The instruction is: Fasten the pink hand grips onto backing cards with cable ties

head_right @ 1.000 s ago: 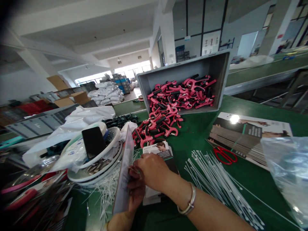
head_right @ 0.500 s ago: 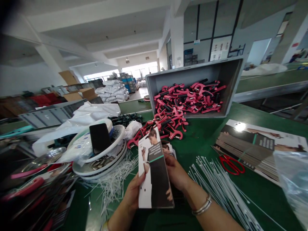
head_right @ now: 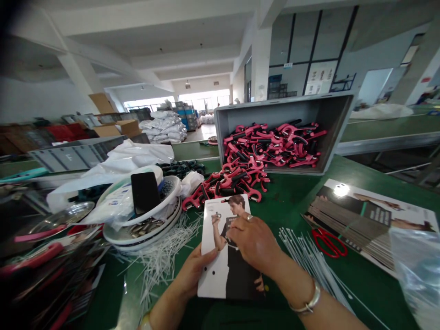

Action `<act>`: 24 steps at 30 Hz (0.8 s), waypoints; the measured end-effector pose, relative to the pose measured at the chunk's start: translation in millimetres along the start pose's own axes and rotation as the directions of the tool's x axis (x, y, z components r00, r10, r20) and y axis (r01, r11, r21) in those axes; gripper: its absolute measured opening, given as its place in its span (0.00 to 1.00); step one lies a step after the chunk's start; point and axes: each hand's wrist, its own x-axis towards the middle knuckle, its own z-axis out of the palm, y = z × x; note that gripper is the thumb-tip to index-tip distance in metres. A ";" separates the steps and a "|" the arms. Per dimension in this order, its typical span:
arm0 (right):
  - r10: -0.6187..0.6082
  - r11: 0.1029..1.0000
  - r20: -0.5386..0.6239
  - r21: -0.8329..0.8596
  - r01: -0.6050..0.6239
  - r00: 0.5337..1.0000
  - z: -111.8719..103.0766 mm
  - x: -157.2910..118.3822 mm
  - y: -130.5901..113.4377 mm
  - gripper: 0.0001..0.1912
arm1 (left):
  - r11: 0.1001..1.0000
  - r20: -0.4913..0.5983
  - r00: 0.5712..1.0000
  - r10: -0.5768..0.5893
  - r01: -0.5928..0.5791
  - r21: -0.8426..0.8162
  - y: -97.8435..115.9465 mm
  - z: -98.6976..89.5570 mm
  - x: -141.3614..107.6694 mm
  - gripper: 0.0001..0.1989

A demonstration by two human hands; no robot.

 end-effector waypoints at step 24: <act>0.741 0.666 0.420 -0.360 -0.654 0.523 11.7 -87.2 57.1 0.09 | 0.950 -0.248 0.966 0.078 0.003 0.313 20.7 -23.5 17.9 0.39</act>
